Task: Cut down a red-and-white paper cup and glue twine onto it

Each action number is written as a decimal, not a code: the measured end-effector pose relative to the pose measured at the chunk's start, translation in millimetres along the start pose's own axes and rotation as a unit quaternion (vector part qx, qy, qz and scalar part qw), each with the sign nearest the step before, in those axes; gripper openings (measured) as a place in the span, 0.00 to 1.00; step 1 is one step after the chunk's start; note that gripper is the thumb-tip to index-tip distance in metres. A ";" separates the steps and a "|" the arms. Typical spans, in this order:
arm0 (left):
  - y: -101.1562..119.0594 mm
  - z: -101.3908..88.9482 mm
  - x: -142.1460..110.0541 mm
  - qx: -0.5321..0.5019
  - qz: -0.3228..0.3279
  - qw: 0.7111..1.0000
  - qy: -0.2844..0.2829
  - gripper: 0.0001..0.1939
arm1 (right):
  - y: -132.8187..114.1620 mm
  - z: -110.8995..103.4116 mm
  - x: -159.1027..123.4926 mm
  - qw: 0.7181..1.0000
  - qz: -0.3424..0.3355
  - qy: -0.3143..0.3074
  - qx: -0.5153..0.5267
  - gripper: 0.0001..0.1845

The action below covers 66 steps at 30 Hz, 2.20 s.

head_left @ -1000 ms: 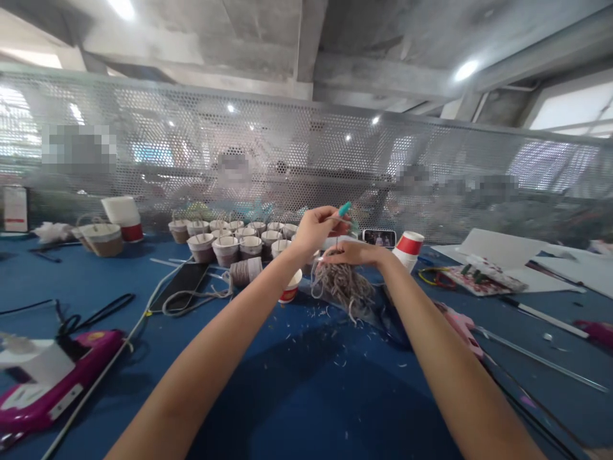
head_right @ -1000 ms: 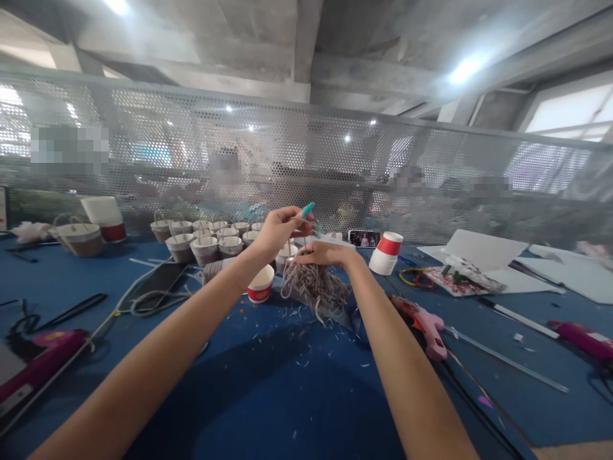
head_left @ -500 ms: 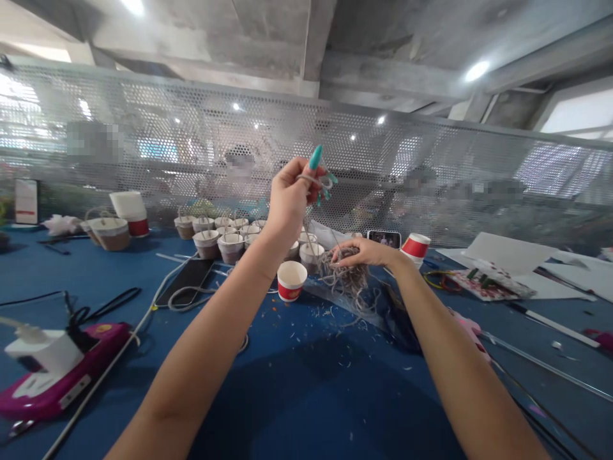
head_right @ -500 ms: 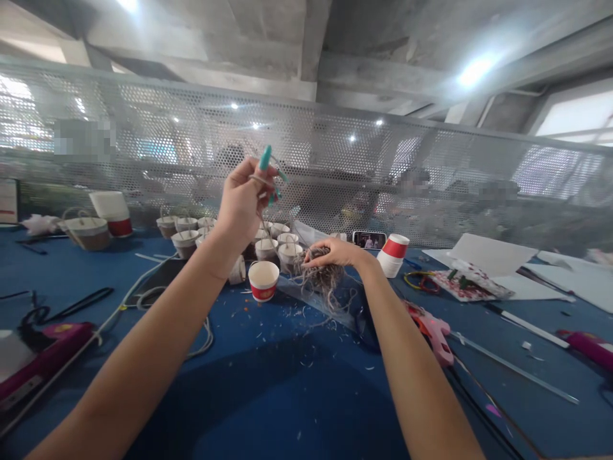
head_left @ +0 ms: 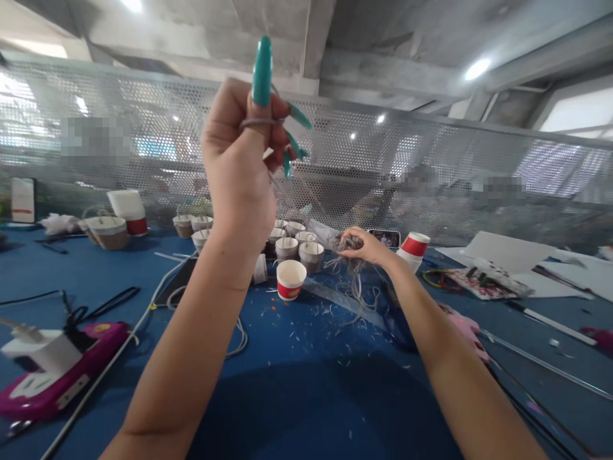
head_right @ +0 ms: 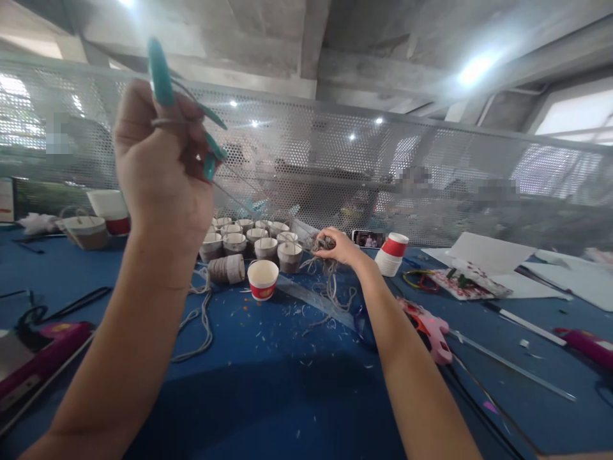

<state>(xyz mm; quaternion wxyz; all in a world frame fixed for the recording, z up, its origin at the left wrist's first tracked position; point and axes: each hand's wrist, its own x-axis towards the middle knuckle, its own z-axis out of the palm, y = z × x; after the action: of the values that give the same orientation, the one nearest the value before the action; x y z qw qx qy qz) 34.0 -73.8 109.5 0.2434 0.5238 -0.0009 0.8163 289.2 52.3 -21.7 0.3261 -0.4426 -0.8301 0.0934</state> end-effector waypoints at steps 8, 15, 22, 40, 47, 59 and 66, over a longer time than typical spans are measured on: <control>16.9 8.1 -9.4 0.012 0.033 0.998 -0.055 0.14 | -3.7 0.4 -4.6 0.991 0.058 -0.001 0.119 0.21; -4.0 -25.1 11.0 0.172 -0.114 0.975 -0.080 0.14 | 2.9 -21.7 -10.6 0.943 0.143 0.153 0.257 0.18; -40.2 -55.7 22.7 0.158 -0.339 0.925 -0.065 0.14 | 20.6 -39.2 -12.4 0.929 0.120 0.326 0.131 0.19; -14.5 -55.4 23.7 0.128 -0.344 0.498 -0.786 0.38 | -29.2 -32.2 4.1 0.903 -0.122 0.413 0.010 0.09; -48.5 -28.5 -10.9 0.392 -0.193 0.689 -0.578 0.17 | -52.7 -24.6 8.9 0.897 -0.186 0.402 -0.016 0.04; -109.9 -21.9 -45.8 0.558 -0.029 0.683 -0.470 0.10 | -66.7 -19.5 9.0 0.913 -0.240 0.326 -0.047 0.08; -112.9 -35.1 -28.0 0.450 -0.023 0.761 -0.466 0.12 | -63.1 -24.5 7.0 0.931 -0.240 0.272 -0.039 0.10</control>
<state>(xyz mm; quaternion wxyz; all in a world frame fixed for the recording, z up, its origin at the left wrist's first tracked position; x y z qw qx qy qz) 58.3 23.6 41.1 -0.0324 0.8889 0.2654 0.3719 259.2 17.3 28.3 0.5344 -0.2511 -0.7942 -0.1440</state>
